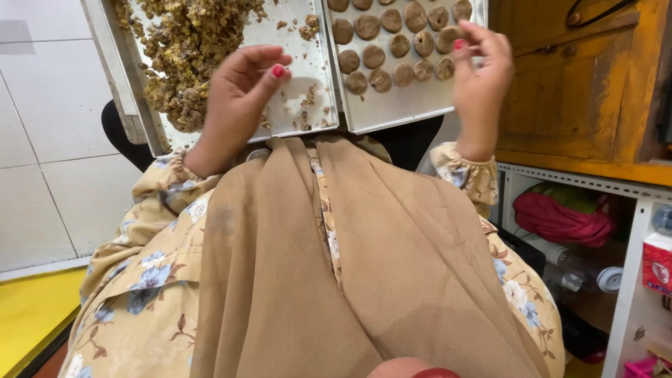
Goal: Manually shaping and filling dough into small balls to make cookies, then arranging them on a tray.
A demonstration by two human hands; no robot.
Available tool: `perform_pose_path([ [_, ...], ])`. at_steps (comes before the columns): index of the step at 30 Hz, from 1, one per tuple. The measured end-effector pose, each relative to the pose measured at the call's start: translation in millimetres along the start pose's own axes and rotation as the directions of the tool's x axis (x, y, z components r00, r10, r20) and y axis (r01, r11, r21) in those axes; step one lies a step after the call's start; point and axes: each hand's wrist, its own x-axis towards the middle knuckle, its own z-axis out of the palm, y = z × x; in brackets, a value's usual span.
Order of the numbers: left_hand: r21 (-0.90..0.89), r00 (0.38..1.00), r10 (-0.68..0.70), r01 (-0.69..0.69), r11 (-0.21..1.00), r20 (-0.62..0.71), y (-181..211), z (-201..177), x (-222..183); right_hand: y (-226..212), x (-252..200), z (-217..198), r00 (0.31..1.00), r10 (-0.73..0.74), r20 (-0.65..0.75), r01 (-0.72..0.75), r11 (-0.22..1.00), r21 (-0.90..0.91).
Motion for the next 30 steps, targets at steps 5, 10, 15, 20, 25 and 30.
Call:
perform_pose_path([
  [5, 0.225, 0.980, 0.184, -0.163, 0.961, -0.076, -8.6, -19.8, -6.5, 56.2, 3.1, -24.8, 0.992, 0.078, -0.098, -0.097, 0.972, -0.213],
  [10, 0.473, 0.949, 0.310, -0.247, 0.846, -0.059, -16.2, -19.5, -17.5, 76.5, -2.7, -26.5, 0.972, 0.233, -0.035, -0.234, 0.937, -0.258],
  [15, 0.552, 0.918, 0.393, -0.358, 0.753, 0.059, -21.6, -19.6, -16.5, 84.0, 0.6, -20.4, 0.937, 0.347, -0.029, -0.344, 0.907, -0.242],
  [20, 0.565, 0.919, 0.390, -0.354, 0.745, 0.061, -23.2, -19.7, -14.0, 88.4, 2.2, -16.6, 0.957, 0.278, -0.086, -0.291, 0.901, -0.323],
  [25, 0.570, 0.913, 0.408, -0.351, 0.743, 0.030, -21.2, -19.3, -14.6, 97.2, 4.0, -11.5, 0.991, 0.072, -0.111, -0.111, 0.904, -0.413],
  [30, 0.554, 0.899, 0.437, -0.384, 0.738, 0.041, -20.2, -20.1, -14.3, 116.3, 8.0, -12.4, 0.991, 0.007, -0.133, -0.047, 0.953, -0.298],
])
